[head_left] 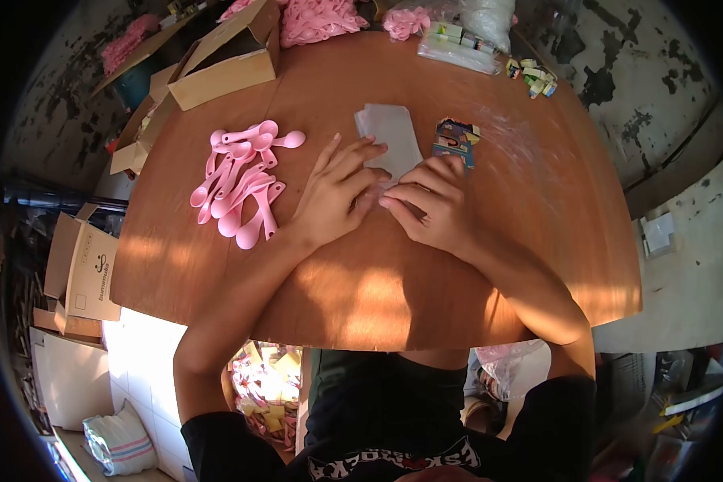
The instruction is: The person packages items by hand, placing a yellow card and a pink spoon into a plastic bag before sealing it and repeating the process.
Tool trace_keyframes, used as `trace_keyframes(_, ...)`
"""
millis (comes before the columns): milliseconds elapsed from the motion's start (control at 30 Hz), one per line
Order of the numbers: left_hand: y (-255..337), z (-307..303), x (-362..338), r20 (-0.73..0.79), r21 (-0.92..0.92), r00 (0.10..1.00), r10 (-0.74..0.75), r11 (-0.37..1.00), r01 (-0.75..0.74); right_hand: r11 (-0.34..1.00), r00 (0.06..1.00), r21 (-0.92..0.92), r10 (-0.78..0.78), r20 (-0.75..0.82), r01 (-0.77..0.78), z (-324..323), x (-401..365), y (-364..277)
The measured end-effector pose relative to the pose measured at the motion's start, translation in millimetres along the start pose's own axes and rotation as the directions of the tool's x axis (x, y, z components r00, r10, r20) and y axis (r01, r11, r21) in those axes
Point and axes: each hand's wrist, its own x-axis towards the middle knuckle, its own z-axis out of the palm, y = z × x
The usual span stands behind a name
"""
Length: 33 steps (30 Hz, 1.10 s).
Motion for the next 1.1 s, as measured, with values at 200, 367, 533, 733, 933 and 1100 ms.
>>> trace_keyframes(200, 4, -10, -1, -0.023, -0.120, 1.000, 0.010, 0.993, -0.013, 0.933, 0.933, -0.141, 0.347, 0.101, -0.331, -30, 3, 31)
trace_keyframes(367, 6, -6, -2, 0.146, -0.856, 0.856, -0.496, 0.370, 0.360, 0.876, 0.730, -0.380, 0.466, 0.500, -0.299, -67, -24, 19)
trace_keyframes(533, 10, -23, 2, 0.293, -0.873, 0.771, -0.565, 0.169, 0.457, 0.927, 0.540, -0.372, 0.337, 0.771, -0.047, -110, -16, -69)
trace_keyframes(733, 9, -24, 3, 0.360, -0.873, 0.710, -0.606, 0.050, 0.485, 0.999, 0.589, -0.033, 0.047, 0.807, -0.034, -131, -55, -110)
trace_keyframes(933, 14, -29, 1, 0.448, -0.822, 0.712, -0.541, 0.064, 0.566, 0.991, 0.865, 0.132, -0.051, 0.499, -0.018, -140, -22, -98)
trace_keyframes(1100, 29, -32, 1, 0.512, -0.766, 0.760, -0.401, 0.186, 0.615, 0.878, 0.879, 0.217, 0.458, -0.131, -0.425, -129, 17, -73)
